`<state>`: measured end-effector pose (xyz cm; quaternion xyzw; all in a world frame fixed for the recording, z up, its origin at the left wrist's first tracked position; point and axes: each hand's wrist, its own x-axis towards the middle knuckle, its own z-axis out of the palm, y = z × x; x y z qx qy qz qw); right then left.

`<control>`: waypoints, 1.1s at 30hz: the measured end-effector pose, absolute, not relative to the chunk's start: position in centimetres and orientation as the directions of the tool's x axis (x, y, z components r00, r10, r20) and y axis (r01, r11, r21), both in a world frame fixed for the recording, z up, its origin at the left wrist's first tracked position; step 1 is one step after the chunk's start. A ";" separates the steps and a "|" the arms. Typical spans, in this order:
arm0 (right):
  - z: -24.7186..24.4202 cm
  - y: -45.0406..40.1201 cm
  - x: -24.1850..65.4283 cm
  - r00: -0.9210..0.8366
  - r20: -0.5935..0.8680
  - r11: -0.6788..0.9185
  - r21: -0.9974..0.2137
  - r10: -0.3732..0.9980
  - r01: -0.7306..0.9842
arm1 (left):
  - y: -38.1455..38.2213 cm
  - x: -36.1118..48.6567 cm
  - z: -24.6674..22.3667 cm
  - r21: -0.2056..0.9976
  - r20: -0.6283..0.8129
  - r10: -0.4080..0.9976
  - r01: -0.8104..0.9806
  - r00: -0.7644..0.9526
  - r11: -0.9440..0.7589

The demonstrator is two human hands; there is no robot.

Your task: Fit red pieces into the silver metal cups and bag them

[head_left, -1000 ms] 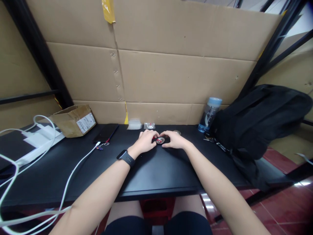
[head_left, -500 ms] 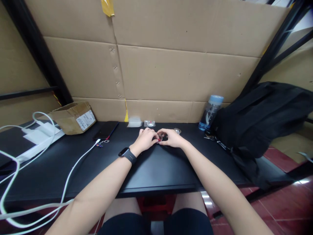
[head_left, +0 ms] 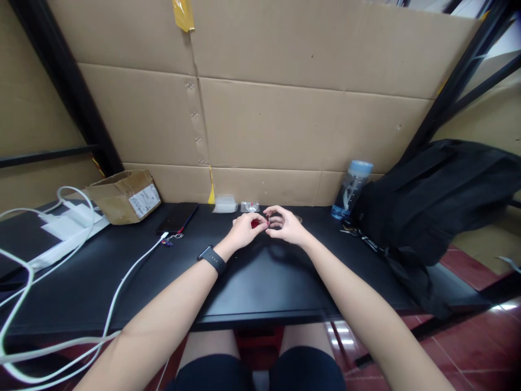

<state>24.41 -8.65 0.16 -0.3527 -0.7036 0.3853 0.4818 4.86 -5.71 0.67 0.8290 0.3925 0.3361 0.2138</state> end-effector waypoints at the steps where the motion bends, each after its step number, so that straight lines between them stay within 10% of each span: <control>1: 0.3 -8.7 24.4 -0.272 0.414 0.461 -0.877 0.869 0.136 | -5.5 4.9 0.5 0.646 0.396 0.792 0.473 0.464 -0.600; 12: 1.1 -9.2 24.5 -0.228 0.426 0.465 -0.871 0.876 0.159 | -4.6 5.4 -0.8 0.752 0.479 0.736 0.209 0.478 -0.625; 33: 1.0 -8.8 24.4 -0.166 0.416 0.444 -0.872 0.894 0.207 | -5.0 4.7 0.1 0.658 0.540 0.786 0.430 0.301 -0.618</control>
